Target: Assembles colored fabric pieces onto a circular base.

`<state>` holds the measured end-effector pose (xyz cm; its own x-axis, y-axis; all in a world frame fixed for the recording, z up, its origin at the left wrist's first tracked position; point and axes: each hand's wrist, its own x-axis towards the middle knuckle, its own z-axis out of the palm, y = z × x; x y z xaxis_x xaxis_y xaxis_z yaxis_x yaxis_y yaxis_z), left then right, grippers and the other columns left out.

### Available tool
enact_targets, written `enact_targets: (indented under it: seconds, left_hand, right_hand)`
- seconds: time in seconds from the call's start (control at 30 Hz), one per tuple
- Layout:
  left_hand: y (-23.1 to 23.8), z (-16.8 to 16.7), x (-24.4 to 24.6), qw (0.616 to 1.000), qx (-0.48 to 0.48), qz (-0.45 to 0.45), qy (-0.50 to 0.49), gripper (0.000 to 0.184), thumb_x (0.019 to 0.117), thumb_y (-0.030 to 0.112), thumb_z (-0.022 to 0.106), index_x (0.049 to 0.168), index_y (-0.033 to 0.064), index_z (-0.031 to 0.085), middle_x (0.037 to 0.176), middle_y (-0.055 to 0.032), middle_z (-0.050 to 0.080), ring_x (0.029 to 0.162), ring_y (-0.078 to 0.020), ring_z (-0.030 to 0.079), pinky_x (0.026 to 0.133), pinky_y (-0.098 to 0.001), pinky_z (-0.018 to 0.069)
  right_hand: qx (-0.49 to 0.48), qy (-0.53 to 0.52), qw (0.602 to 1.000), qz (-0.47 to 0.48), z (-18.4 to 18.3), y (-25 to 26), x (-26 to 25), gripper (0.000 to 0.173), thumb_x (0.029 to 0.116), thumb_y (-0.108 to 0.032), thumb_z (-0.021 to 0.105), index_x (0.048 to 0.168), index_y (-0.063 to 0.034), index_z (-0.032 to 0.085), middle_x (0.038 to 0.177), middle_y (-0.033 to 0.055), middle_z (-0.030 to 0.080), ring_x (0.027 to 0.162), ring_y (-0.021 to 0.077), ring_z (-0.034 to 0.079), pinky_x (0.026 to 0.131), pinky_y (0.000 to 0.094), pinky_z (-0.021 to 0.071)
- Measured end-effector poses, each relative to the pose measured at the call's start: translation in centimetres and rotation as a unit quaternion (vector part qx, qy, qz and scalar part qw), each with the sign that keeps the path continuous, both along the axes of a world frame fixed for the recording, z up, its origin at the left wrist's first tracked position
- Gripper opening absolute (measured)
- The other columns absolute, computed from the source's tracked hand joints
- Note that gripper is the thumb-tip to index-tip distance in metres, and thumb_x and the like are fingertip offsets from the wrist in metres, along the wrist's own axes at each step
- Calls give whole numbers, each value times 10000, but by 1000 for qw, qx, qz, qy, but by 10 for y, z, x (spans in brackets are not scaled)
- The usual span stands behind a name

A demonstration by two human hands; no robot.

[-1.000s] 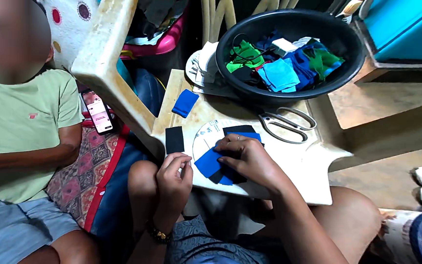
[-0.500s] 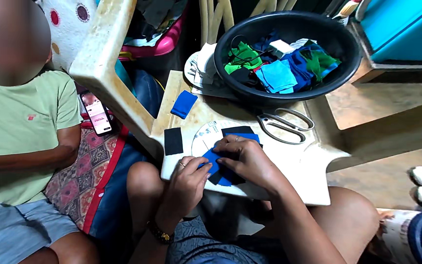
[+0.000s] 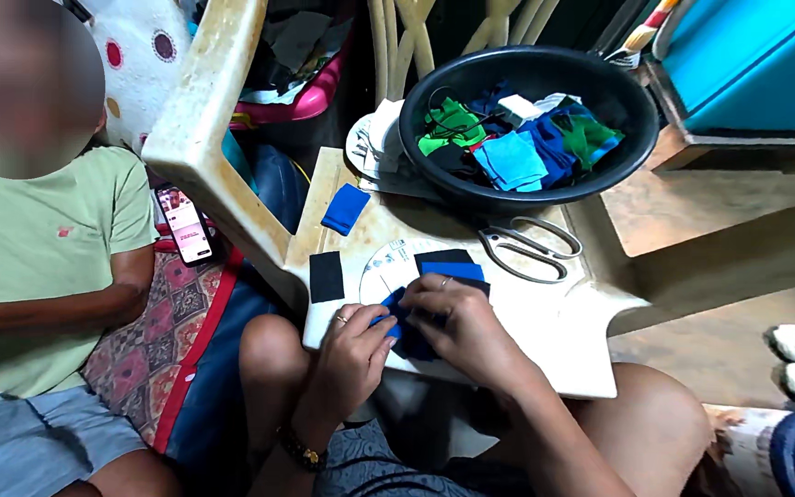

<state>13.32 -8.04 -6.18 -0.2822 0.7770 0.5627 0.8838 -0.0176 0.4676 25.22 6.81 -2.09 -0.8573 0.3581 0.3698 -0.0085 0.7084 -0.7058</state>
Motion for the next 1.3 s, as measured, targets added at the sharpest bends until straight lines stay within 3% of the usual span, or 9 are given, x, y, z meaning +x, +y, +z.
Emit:
enact_targets:
  seconds: [0.07,0.33,0.4,0.5,0.63,0.83,1.13,1.23,1.3]
  left_hand:
    - [0,1,0,1000,5,1,-2,216,931,125,631,1020,13,793,1086,-125,744,1005,-255,670,930,-325,516]
    - [-4,8,-4,997,7,-16,-70,210,836,85,722,1011,-12,786,1080,-129,756,1027,-253,697,941,-336,535]
    - [-6,18,-8,992,-13,-24,-119,237,792,40,748,1017,-26,781,1081,-149,752,999,-234,710,891,-303,560]
    - [-3,47,-19,982,-61,16,-176,223,837,21,736,1045,-57,757,1097,-204,726,943,-225,708,780,-297,574]
    - [5,78,-57,980,-124,95,-119,163,882,-7,698,1025,-63,753,1168,-220,708,1046,-289,699,916,-389,560]
    - [-2,82,-79,964,-251,-2,-83,142,830,22,726,939,-62,761,1196,-224,694,1171,-343,639,1024,-461,489]
    - [0,53,-78,986,-166,-2,-14,102,848,0,632,804,-47,711,1062,-199,718,1020,-333,679,915,-428,531]
    - [0,53,-75,986,-133,37,-91,113,856,0,620,835,-57,715,1064,-204,715,1026,-279,680,893,-379,540]
    - [0,57,-70,970,-80,92,-212,102,882,-4,633,879,-56,721,1056,-160,709,962,-131,672,827,-242,544]
  right_hand:
    - [-7,-21,999,26,0,-4,-4,161,809,95,661,926,46,760,967,190,703,838,251,695,787,337,575]
    - [-31,-64,997,20,3,-5,-5,248,767,105,721,1011,70,748,1047,226,661,819,241,663,753,316,565]
    - [-35,-58,998,18,2,-5,-4,262,760,106,723,1019,76,746,1053,232,660,806,237,662,740,314,565]
    - [-39,-56,998,16,4,-5,-4,282,753,118,727,1033,86,746,1063,245,662,815,249,667,745,322,569]
    - [-38,-61,997,15,4,-6,-4,287,759,113,731,1044,81,745,1077,245,661,819,254,671,747,325,572]
    - [-47,-72,996,16,6,-5,-4,285,770,112,730,1054,89,741,1089,253,661,815,263,672,749,341,574]
    - [-34,-70,997,11,6,-7,-4,291,760,122,728,1049,87,741,1082,246,659,808,250,668,741,324,571]
    - [-35,-73,997,13,8,-6,-4,276,777,105,731,1053,85,742,1082,246,661,811,248,671,743,316,570]
    - [-33,-62,997,14,7,-4,-3,232,814,60,723,1044,74,748,1072,239,674,813,240,677,747,310,569]
